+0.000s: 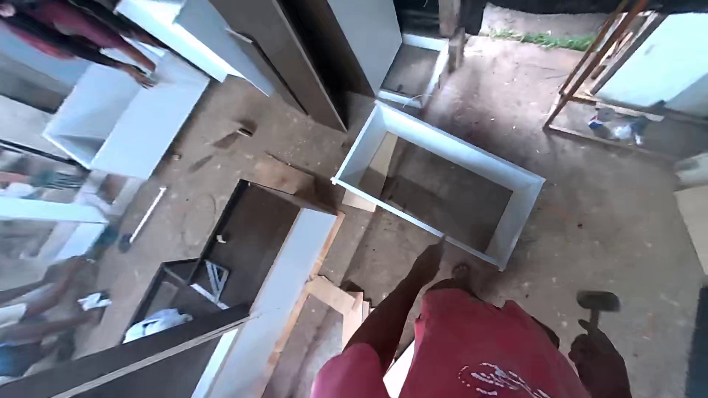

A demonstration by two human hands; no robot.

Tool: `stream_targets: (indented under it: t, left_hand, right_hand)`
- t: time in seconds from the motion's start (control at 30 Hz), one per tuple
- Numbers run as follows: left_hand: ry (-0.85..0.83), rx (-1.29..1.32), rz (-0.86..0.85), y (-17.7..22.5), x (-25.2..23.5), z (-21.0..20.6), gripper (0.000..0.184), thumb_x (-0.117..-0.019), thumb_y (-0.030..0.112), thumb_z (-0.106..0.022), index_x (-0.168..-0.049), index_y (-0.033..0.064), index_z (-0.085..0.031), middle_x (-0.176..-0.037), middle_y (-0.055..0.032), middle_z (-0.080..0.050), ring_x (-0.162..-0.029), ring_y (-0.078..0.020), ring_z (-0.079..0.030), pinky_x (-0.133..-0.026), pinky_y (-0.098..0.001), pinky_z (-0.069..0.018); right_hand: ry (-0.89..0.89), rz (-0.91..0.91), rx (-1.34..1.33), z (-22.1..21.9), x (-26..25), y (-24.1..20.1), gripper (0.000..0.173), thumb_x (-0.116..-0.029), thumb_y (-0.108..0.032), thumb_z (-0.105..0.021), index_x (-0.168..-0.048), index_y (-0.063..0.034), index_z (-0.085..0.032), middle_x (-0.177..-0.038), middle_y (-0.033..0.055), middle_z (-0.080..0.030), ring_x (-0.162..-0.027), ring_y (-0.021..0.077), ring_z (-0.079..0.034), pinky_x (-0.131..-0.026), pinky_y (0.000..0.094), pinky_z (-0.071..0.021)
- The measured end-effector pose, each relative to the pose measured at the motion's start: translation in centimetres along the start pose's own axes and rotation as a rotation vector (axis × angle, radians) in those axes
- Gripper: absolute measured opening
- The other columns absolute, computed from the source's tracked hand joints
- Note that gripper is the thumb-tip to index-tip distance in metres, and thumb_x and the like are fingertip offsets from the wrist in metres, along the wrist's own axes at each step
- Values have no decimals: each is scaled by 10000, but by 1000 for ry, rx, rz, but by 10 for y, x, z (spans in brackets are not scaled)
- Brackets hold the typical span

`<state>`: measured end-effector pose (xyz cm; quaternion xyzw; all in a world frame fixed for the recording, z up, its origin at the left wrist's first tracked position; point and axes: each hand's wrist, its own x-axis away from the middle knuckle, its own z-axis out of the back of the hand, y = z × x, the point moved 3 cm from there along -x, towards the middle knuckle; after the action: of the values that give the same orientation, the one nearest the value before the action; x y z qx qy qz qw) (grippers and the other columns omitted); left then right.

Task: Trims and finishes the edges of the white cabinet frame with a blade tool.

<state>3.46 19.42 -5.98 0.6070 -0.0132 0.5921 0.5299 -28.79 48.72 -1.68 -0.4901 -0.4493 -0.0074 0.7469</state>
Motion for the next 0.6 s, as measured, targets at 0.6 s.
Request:
stream_targets:
  t: [0.6]
  left_hand:
    - [42, -178, -51, 98, -182, -172, 399, -1085, 317, -464, -1363, 62, -596, -946, -36, -693, -742, -115, -663, -711, -308, -580]
  right_hand:
    - [-134, -2, 529, 24, -411, -93, 373, -1101, -300, -464, -1332, -33, -584, -864, 109, -616, -629, 170, -560, -604, 363, -514]
